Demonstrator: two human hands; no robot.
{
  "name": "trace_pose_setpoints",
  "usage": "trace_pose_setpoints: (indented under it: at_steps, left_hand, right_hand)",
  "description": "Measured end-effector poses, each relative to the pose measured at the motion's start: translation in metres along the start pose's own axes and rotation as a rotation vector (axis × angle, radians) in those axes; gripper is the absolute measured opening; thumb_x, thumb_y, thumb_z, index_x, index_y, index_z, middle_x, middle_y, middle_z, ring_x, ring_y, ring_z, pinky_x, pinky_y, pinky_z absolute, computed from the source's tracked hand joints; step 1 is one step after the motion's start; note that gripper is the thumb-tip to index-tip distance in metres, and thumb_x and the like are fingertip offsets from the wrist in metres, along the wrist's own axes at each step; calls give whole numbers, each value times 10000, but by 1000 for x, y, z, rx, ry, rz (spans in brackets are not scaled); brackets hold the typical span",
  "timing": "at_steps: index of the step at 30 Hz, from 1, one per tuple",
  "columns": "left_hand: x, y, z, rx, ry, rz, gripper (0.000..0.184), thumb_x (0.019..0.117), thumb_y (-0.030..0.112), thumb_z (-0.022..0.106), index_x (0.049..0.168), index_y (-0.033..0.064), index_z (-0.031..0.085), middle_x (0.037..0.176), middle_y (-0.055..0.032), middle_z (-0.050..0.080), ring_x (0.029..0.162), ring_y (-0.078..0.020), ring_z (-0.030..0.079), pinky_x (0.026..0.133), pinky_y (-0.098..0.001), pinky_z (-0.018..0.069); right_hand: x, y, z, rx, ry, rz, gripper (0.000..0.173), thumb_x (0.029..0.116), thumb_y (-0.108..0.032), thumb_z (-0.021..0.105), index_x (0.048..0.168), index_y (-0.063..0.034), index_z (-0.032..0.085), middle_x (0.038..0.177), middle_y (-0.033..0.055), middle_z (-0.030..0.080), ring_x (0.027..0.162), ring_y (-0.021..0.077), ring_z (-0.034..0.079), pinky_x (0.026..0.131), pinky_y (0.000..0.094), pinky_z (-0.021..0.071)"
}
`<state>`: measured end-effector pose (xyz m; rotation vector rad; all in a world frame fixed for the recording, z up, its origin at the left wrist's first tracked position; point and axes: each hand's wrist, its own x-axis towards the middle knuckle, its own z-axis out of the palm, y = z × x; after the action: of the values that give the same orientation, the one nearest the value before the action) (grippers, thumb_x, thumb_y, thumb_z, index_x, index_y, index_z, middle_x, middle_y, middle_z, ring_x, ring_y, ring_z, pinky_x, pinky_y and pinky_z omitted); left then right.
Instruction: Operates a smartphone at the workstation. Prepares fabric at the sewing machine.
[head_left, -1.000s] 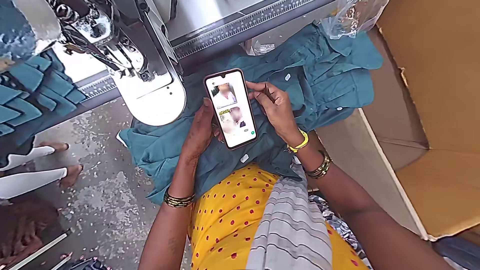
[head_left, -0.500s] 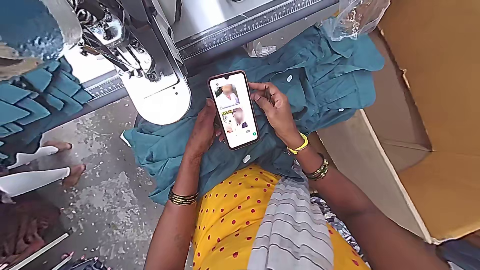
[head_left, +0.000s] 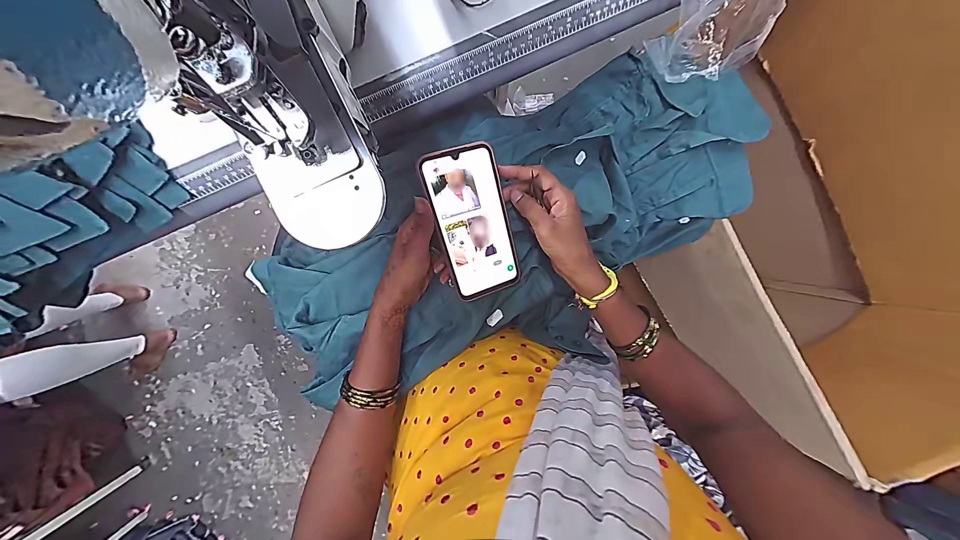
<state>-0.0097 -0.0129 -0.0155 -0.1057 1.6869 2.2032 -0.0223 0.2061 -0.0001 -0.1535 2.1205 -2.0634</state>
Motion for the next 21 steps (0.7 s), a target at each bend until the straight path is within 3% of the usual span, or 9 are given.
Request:
trace_pose_setpoints:
  at_steps: [10, 15, 18, 21]
  left_hand:
    - [0, 0, 1, 2, 24, -20, 519, 1070, 562, 249, 1078, 193, 615, 661, 50, 625, 407, 1, 471, 375, -143, 424]
    - [0, 0, 1, 0, 27, -18, 514, 1079, 543, 238, 1089, 193, 614, 675, 50, 634, 408, 2, 480, 376, -142, 430]
    - [1, 0, 2, 14, 34, -13, 507, 1080, 540, 238, 1094, 194, 608, 687, 51, 641, 415, 4, 488, 375, -142, 433]
    - [1, -1, 1, 4, 28, -8, 512, 1075, 553, 250, 1099, 192, 612, 700, 43, 649, 416, -4, 494, 375, -147, 437]
  right_hand:
    - [-1, 3, -1, 16, 1, 19, 295, 1073, -61, 457, 1341, -42, 577, 938, 84, 673, 687, 86, 608, 594, 196, 509]
    - [0, 6, 0, 15, 10, 5, 290, 1069, -48, 458, 1332, -32, 578, 951, 85, 674, 717, 81, 620, 627, 197, 522]
    - [8, 11, 2, 6, 27, -8, 329, 1058, -21, 457, 1367, -29, 572, 1024, 65, 688, 816, 40, 633, 714, 178, 527]
    - [2, 8, 1, 22, 16, -2, 299, 1064, -32, 458, 1340, -26, 573, 967, 78, 677, 742, 63, 618, 648, 185, 516]
